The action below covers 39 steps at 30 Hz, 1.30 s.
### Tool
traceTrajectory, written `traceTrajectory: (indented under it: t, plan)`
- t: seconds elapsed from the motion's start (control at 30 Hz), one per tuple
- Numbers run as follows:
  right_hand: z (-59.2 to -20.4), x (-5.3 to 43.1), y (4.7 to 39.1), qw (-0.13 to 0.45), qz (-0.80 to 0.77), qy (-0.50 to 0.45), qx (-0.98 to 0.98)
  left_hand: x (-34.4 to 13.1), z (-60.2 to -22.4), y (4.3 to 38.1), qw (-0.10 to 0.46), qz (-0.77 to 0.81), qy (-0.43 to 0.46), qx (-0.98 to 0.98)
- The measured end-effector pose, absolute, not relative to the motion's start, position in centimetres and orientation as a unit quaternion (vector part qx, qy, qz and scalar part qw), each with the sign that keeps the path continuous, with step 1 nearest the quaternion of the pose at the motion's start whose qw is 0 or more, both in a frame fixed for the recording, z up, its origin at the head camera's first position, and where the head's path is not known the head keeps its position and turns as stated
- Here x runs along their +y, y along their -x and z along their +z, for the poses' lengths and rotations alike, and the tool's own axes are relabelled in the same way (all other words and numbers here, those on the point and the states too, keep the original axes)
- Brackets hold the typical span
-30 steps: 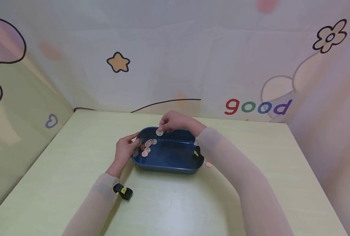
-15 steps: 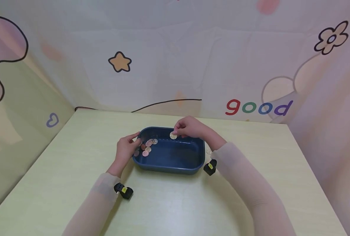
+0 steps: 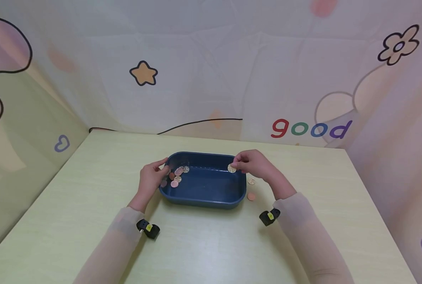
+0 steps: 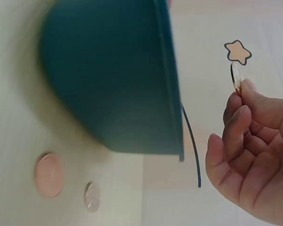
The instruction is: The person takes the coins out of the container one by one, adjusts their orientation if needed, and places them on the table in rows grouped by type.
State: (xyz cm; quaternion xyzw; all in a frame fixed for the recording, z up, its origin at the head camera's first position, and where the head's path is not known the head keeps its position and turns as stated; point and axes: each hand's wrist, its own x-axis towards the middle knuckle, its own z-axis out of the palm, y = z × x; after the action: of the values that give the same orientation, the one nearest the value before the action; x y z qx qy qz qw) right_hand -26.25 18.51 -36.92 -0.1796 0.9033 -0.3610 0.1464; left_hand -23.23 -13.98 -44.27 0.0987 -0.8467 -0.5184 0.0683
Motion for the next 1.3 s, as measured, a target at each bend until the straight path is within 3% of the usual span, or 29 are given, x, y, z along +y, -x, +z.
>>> traceTrajectory:
  t: [0.67,1.3]
  plan:
    - [-38.5,23.9,24.6,0.112,-0.382,0.107,0.911,-14.0,-44.3,23.2,0.075,-0.520,-0.092,-0.846]
    - [-41.3,25.9,25.0,0.109,-0.315,0.072,0.940,-13.9,-44.4,23.1,0.078,-0.518,-0.087,-0.847]
